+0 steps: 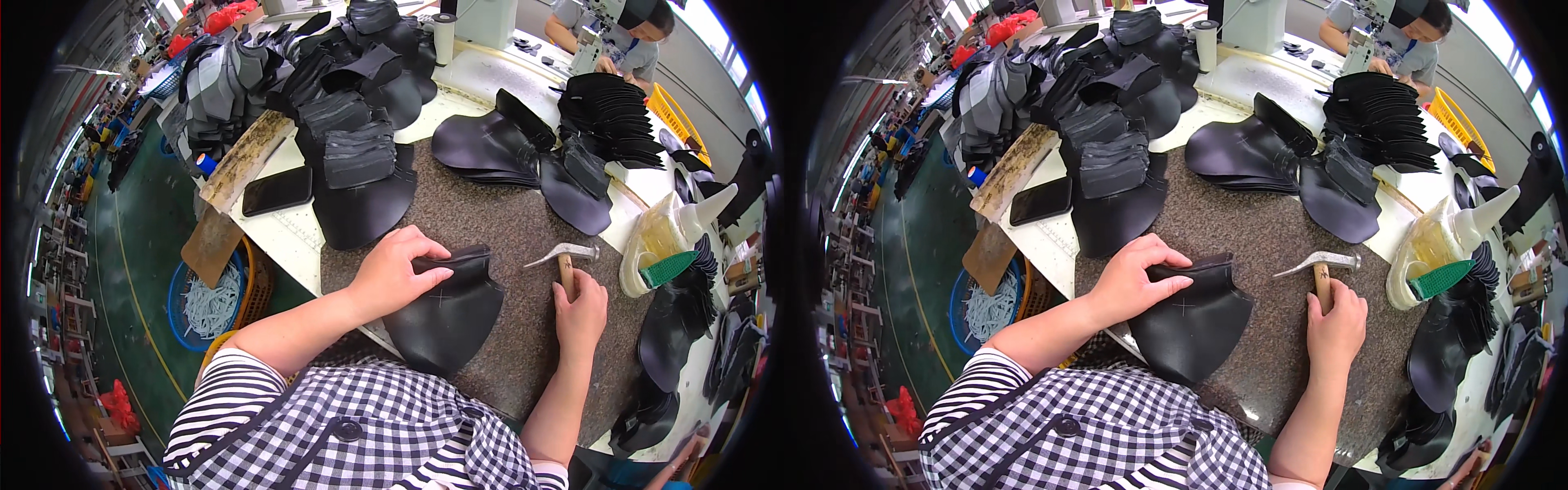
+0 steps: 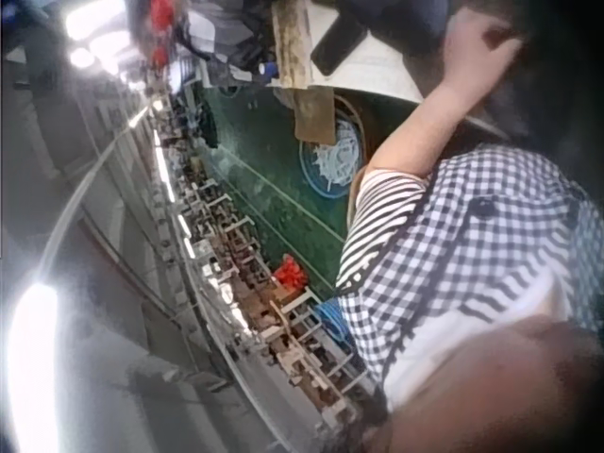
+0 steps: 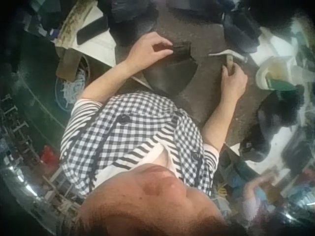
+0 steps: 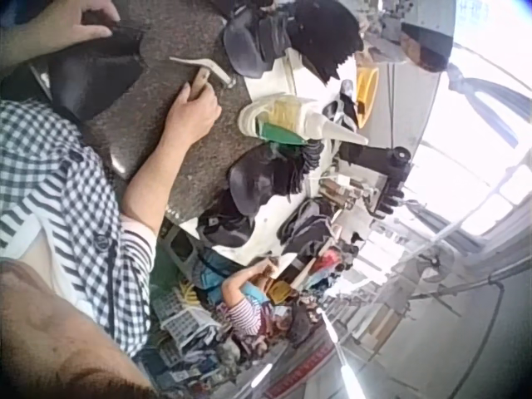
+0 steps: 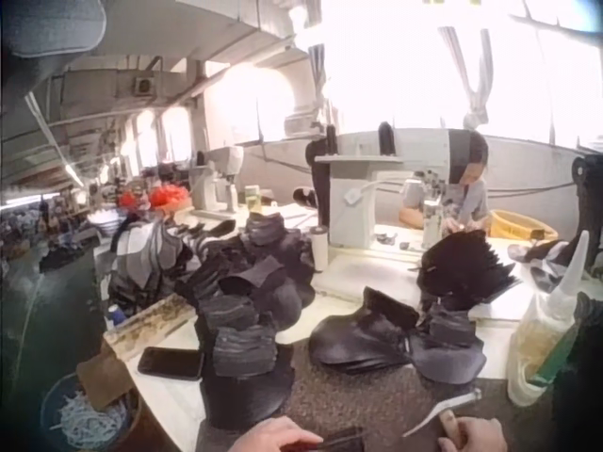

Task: The person folds and presses leather shoe upper pieces together by hand, then hammers the joined edges with a hammer on the workbench.

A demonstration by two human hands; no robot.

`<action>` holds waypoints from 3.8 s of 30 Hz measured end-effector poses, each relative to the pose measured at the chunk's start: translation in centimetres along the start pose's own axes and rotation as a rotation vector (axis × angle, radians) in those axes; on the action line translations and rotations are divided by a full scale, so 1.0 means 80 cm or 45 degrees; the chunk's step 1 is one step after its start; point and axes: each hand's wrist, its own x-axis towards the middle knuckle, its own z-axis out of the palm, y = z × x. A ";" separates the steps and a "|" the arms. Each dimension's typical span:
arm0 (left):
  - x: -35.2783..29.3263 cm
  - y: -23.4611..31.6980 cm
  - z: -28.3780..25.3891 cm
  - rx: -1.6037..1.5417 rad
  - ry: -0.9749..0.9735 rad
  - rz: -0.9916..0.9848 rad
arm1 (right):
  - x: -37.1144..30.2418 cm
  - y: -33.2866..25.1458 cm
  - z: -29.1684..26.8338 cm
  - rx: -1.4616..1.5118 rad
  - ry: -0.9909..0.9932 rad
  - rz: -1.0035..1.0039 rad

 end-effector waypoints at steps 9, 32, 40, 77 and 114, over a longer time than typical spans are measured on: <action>-0.013 -0.033 -0.004 -0.035 0.021 0.124 | -0.019 -0.102 0.021 0.364 -0.021 -0.578; 0.015 -0.032 -0.037 0.600 -0.147 1.038 | -0.048 -0.084 0.022 0.881 -0.125 -0.530; 0.029 -0.006 -0.001 -1.077 -0.277 0.014 | -0.047 -0.065 0.051 1.650 -0.116 -0.041; 0.130 -0.182 -0.177 0.612 0.375 -0.222 | -0.009 -0.128 0.068 1.074 -0.339 -0.437; 0.118 -0.067 -0.094 0.755 0.464 0.569 | -0.033 -0.109 0.089 0.979 -0.191 -0.215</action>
